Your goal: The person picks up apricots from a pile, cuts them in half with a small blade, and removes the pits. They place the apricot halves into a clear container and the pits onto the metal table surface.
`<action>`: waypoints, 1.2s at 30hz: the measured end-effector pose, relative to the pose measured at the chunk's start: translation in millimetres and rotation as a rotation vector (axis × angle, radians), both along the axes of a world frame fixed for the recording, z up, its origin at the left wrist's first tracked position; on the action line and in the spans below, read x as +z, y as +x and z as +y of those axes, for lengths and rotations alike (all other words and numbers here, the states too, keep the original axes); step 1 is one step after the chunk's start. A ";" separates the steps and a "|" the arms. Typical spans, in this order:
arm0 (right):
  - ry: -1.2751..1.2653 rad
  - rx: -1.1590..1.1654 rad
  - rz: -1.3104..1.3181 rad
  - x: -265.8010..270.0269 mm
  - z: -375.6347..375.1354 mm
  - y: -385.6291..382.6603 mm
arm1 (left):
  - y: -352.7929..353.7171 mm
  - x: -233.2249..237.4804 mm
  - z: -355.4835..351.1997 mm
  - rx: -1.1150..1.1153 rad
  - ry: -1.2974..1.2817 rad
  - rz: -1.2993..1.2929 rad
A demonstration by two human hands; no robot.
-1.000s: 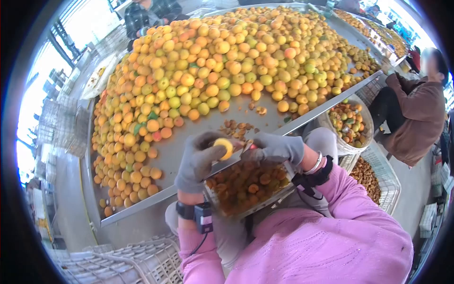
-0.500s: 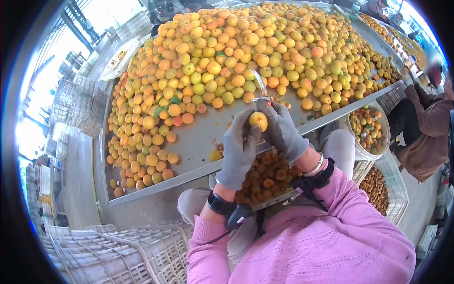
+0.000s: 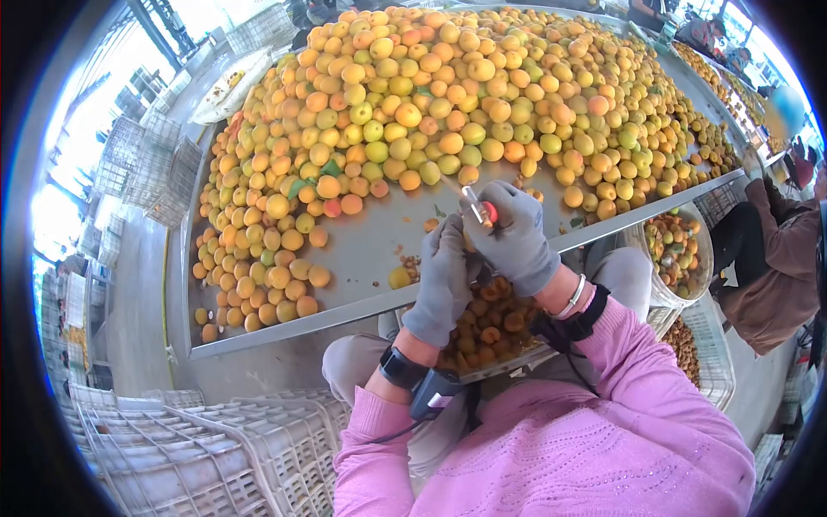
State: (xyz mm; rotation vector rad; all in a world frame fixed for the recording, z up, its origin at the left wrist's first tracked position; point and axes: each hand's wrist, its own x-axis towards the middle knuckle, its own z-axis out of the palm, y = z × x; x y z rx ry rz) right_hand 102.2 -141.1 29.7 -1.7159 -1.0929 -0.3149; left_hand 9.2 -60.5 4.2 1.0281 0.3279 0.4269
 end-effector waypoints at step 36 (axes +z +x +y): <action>0.541 0.243 1.021 34.9 22.5 10.2 | 17.1 -20.7 2.4 -0.038 -0.408 -0.039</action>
